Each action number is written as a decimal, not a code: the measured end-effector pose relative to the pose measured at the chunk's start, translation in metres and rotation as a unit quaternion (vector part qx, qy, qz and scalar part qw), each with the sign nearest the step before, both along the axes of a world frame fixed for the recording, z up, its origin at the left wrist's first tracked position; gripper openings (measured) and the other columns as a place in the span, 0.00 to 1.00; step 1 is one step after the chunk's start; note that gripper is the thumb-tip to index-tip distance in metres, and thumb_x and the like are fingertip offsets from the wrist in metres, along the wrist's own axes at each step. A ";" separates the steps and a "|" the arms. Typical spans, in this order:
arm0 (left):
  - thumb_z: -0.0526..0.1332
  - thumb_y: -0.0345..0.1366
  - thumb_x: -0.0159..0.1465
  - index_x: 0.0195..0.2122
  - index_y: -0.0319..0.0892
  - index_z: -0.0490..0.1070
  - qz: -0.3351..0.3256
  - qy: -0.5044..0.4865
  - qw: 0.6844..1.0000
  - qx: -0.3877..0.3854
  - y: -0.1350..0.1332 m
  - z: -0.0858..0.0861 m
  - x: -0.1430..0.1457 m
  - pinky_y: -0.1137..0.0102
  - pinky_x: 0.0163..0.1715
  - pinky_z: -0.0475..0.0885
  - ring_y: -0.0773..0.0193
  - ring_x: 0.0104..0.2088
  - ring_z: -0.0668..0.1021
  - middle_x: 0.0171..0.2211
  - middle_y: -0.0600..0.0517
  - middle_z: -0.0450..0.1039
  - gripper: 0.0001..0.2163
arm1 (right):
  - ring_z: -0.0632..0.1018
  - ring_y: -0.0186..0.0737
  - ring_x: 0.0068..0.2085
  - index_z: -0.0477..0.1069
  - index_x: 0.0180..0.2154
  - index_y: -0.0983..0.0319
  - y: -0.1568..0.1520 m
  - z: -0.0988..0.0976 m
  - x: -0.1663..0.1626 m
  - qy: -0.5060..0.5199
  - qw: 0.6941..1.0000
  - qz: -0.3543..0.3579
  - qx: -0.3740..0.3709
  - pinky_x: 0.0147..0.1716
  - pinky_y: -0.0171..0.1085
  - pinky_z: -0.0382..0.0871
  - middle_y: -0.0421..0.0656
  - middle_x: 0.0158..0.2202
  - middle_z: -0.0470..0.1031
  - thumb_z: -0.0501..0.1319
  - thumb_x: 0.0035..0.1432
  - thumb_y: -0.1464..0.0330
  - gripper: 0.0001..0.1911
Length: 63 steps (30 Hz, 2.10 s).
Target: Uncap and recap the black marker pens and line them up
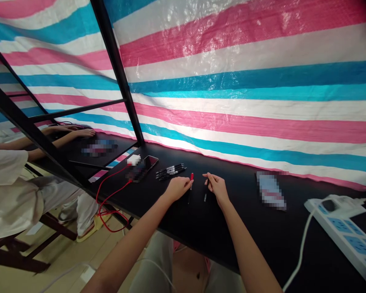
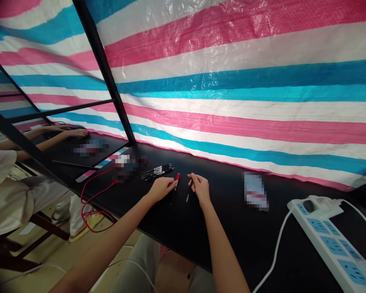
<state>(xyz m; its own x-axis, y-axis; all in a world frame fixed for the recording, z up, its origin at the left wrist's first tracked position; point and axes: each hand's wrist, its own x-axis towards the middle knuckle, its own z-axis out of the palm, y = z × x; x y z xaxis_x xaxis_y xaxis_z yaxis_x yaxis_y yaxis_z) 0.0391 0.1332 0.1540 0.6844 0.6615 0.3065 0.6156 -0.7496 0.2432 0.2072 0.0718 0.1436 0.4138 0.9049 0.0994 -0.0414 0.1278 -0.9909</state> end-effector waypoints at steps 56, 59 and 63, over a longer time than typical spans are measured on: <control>0.50 0.39 0.63 0.32 0.42 0.65 0.066 -0.094 0.984 0.135 0.013 0.011 -0.019 0.67 0.34 0.60 0.62 0.35 0.68 0.30 0.50 0.68 0.09 | 0.67 0.26 0.15 0.65 0.29 0.63 -0.005 -0.003 0.028 0.045 0.968 -0.245 0.028 0.13 0.28 0.55 0.41 0.27 0.73 0.52 0.52 0.58 0.14; 0.50 0.38 0.62 0.28 0.42 0.64 0.081 -0.104 0.985 0.112 0.012 0.013 -0.019 0.68 0.32 0.59 0.63 0.31 0.68 0.25 0.52 0.66 0.09 | 0.60 0.25 0.11 0.66 0.29 0.63 -0.005 -0.001 0.024 -0.003 0.988 -0.155 0.019 0.10 0.28 0.49 0.37 0.19 0.69 0.54 0.51 0.55 0.16; 0.51 0.38 0.61 0.24 0.42 0.62 0.076 -0.100 0.989 0.077 0.009 0.014 -0.017 0.70 0.29 0.58 0.66 0.26 0.68 0.22 0.54 0.65 0.10 | 0.60 0.27 0.11 0.70 0.30 0.64 -0.003 -0.001 0.015 -0.064 0.996 -0.055 -0.025 0.11 0.30 0.51 0.37 0.16 0.68 0.58 0.47 0.54 0.18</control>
